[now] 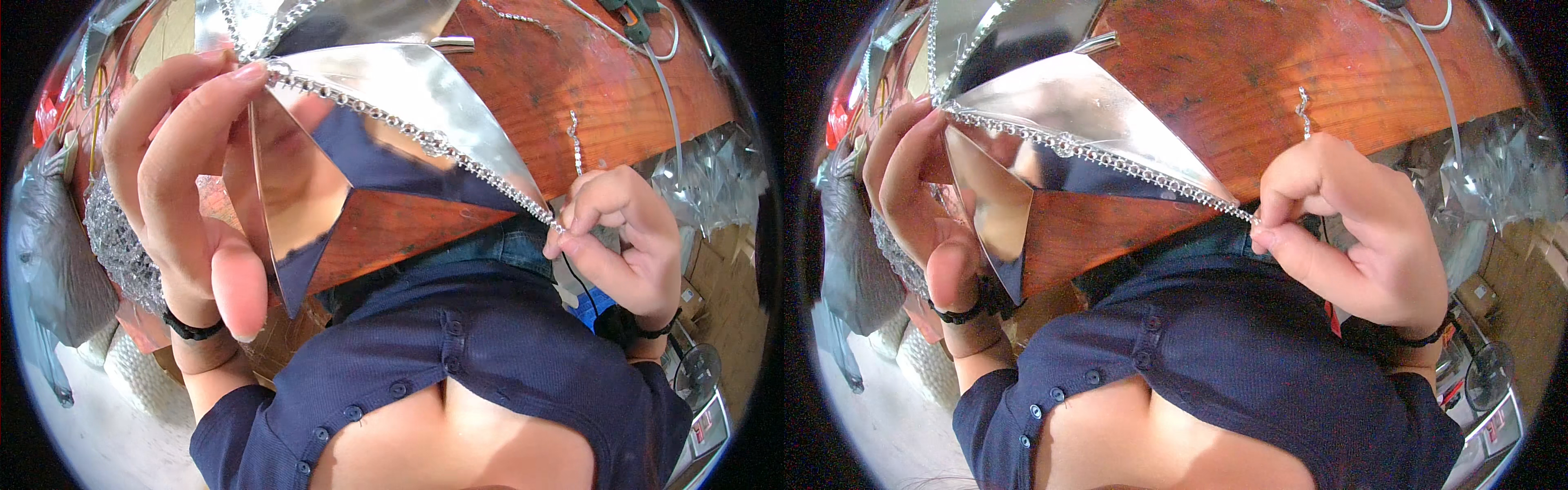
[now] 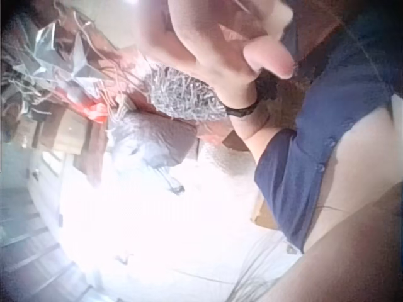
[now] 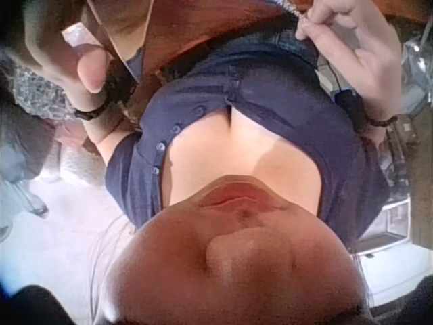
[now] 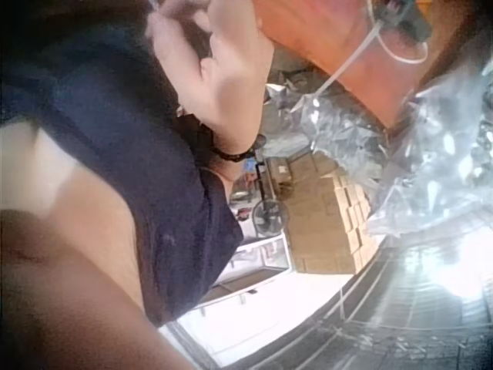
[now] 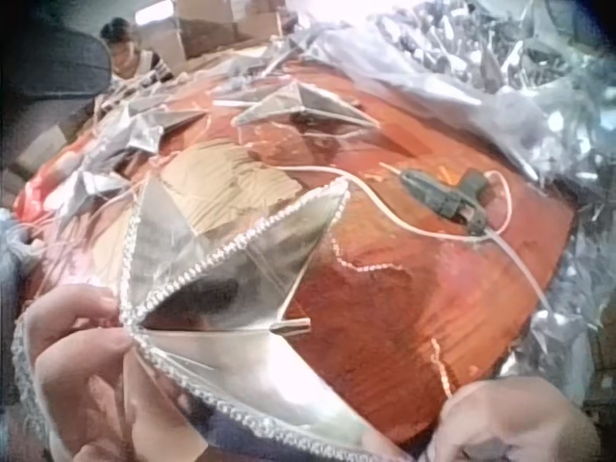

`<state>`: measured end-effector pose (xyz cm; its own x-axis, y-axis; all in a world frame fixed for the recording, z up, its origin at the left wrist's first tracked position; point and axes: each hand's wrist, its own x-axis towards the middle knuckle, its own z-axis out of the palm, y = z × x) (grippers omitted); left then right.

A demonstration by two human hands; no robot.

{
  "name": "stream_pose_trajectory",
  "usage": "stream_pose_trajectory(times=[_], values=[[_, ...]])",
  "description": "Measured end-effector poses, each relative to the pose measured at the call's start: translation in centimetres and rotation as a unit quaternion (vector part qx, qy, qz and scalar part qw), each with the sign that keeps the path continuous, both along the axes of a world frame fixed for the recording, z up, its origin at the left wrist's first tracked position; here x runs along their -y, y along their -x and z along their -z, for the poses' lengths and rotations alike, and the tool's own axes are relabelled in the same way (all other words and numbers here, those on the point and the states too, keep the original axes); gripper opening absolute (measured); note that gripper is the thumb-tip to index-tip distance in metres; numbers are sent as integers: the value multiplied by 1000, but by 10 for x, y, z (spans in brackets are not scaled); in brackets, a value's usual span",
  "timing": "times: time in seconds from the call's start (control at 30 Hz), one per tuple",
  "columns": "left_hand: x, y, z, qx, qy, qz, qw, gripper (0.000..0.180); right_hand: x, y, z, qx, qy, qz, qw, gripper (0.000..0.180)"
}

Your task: Assembling and decorating metallic silver stars using a hot glue gun and rhinestone trim.

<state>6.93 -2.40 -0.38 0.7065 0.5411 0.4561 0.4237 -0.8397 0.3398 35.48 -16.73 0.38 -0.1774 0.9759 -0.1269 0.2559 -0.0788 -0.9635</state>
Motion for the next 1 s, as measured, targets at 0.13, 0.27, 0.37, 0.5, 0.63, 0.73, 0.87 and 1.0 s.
stream_pose_trajectory(times=[0.13, 0.27, 0.37, 0.5, 0.63, 0.73, 0.87, 1.0], values=[[0, 2, -2, -5, -5, 7, 1000, 50, 1, 4, -2, -6, 8, 12, 1000, 18], [0, 2, 3, 7, 10, 8, 1000, 52, -4, 3, 1, -24, 24, 13, 999, 17], [-1, 0, 3, 96, 88, 43, 991, 62, -6, 1, 4, -14, 15, -3, 1000, 16], [0, 3, -1, 1, 18, 18, 1000, 74, -7, 3, 11, -22, 26, -3, 999, 16], [1, 4, 2, 22, 42, 19, 999, 71, -8, 5, 12, -22, 32, -1, 999, 16], [12, -7, 1, 25, 52, -49, 997, 65, -8, 8, 16, -51, 46, 21, 997, 16], [6, -2, 2, 15, 36, -1, 999, 63, -10, 10, 17, -46, 47, 15, 998, 17], [3, 1, 5, 27, 35, -22, 999, 61, -12, 11, 20, -41, 30, 7, 999, 16]])
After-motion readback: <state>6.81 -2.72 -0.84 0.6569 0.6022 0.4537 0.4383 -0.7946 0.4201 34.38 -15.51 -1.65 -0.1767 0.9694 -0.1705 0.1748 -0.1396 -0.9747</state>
